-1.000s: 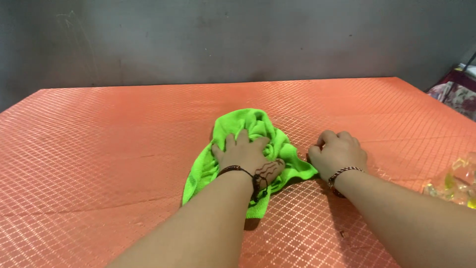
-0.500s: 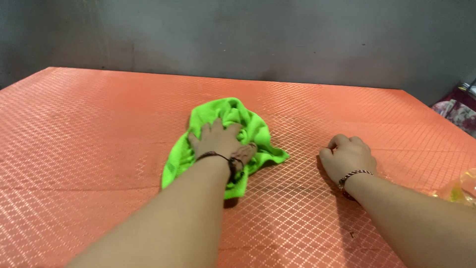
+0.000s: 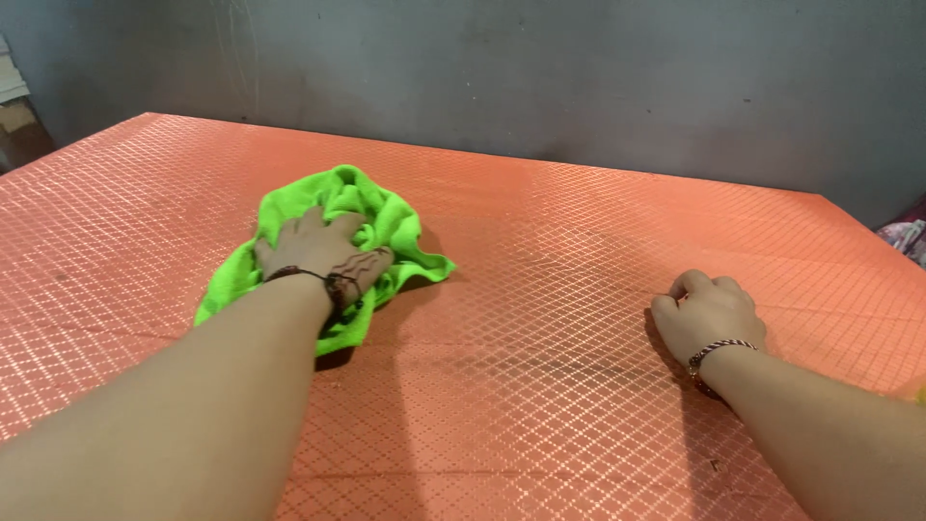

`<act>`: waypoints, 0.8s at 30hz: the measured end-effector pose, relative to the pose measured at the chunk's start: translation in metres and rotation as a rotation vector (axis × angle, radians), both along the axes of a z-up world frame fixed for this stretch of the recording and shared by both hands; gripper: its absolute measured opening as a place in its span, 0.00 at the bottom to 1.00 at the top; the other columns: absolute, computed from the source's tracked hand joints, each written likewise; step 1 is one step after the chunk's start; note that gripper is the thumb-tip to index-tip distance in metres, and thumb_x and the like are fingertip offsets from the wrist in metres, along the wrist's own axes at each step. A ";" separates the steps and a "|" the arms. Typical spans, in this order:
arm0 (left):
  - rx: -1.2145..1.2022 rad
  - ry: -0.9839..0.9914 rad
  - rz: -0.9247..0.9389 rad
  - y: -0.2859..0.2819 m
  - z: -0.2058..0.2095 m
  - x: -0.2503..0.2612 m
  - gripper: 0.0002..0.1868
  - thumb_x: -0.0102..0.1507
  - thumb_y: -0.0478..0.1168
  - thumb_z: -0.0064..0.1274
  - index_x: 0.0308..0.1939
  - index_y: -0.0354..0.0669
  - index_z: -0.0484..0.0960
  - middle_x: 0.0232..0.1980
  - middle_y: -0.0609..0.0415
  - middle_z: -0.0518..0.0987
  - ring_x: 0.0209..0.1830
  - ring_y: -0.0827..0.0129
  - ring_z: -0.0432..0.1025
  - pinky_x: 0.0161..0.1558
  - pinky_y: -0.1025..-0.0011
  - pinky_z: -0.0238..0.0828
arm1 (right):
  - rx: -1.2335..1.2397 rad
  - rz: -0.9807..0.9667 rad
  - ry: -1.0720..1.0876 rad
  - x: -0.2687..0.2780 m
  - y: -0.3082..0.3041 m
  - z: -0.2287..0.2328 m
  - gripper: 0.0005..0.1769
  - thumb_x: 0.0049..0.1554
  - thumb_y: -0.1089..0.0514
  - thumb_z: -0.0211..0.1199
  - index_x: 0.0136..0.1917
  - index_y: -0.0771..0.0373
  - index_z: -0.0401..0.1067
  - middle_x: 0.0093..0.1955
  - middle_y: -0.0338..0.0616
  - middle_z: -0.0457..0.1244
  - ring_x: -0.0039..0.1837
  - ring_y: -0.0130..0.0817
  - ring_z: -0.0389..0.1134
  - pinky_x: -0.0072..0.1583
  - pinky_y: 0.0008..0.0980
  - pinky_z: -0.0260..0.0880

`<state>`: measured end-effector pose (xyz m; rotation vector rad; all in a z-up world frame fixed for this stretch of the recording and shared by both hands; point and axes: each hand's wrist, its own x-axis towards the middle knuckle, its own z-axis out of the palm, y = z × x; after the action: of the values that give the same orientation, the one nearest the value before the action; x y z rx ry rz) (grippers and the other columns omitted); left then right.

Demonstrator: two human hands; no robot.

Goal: Wiping a table surface with a green cloth.

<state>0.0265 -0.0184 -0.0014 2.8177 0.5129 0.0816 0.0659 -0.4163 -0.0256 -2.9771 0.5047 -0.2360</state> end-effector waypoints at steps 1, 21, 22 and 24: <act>0.002 -0.001 0.003 0.005 -0.002 -0.002 0.39 0.58 0.70 0.51 0.73 0.74 0.65 0.82 0.55 0.53 0.82 0.54 0.47 0.77 0.38 0.35 | 0.002 0.003 -0.001 -0.001 0.002 0.002 0.22 0.60 0.42 0.54 0.63 0.50 0.75 0.65 0.47 0.63 0.69 0.42 0.64 0.65 0.49 0.70; 0.037 0.087 0.021 -0.059 0.004 -0.041 0.42 0.57 0.75 0.53 0.72 0.72 0.66 0.83 0.51 0.50 0.82 0.47 0.45 0.76 0.35 0.36 | 0.001 0.002 0.033 -0.002 0.004 0.003 0.23 0.61 0.42 0.54 0.66 0.49 0.74 0.66 0.47 0.64 0.71 0.43 0.63 0.66 0.51 0.70; 0.041 0.087 0.019 -0.071 0.004 -0.039 0.42 0.57 0.75 0.53 0.72 0.72 0.66 0.83 0.51 0.50 0.82 0.47 0.45 0.76 0.35 0.36 | 0.006 0.000 0.033 -0.002 0.003 0.002 0.23 0.61 0.42 0.54 0.66 0.49 0.74 0.66 0.47 0.64 0.71 0.43 0.63 0.66 0.51 0.70; 0.009 0.083 -0.138 -0.097 0.002 -0.035 0.44 0.54 0.76 0.54 0.71 0.73 0.66 0.84 0.53 0.47 0.83 0.46 0.43 0.76 0.34 0.35 | 0.012 0.021 -0.013 -0.002 0.000 0.000 0.23 0.59 0.42 0.55 0.64 0.49 0.75 0.68 0.48 0.63 0.72 0.45 0.61 0.66 0.52 0.68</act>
<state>-0.0089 -0.1153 0.0004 2.8660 0.3356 -0.0603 0.0638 -0.4159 -0.0253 -2.9661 0.4714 -0.2492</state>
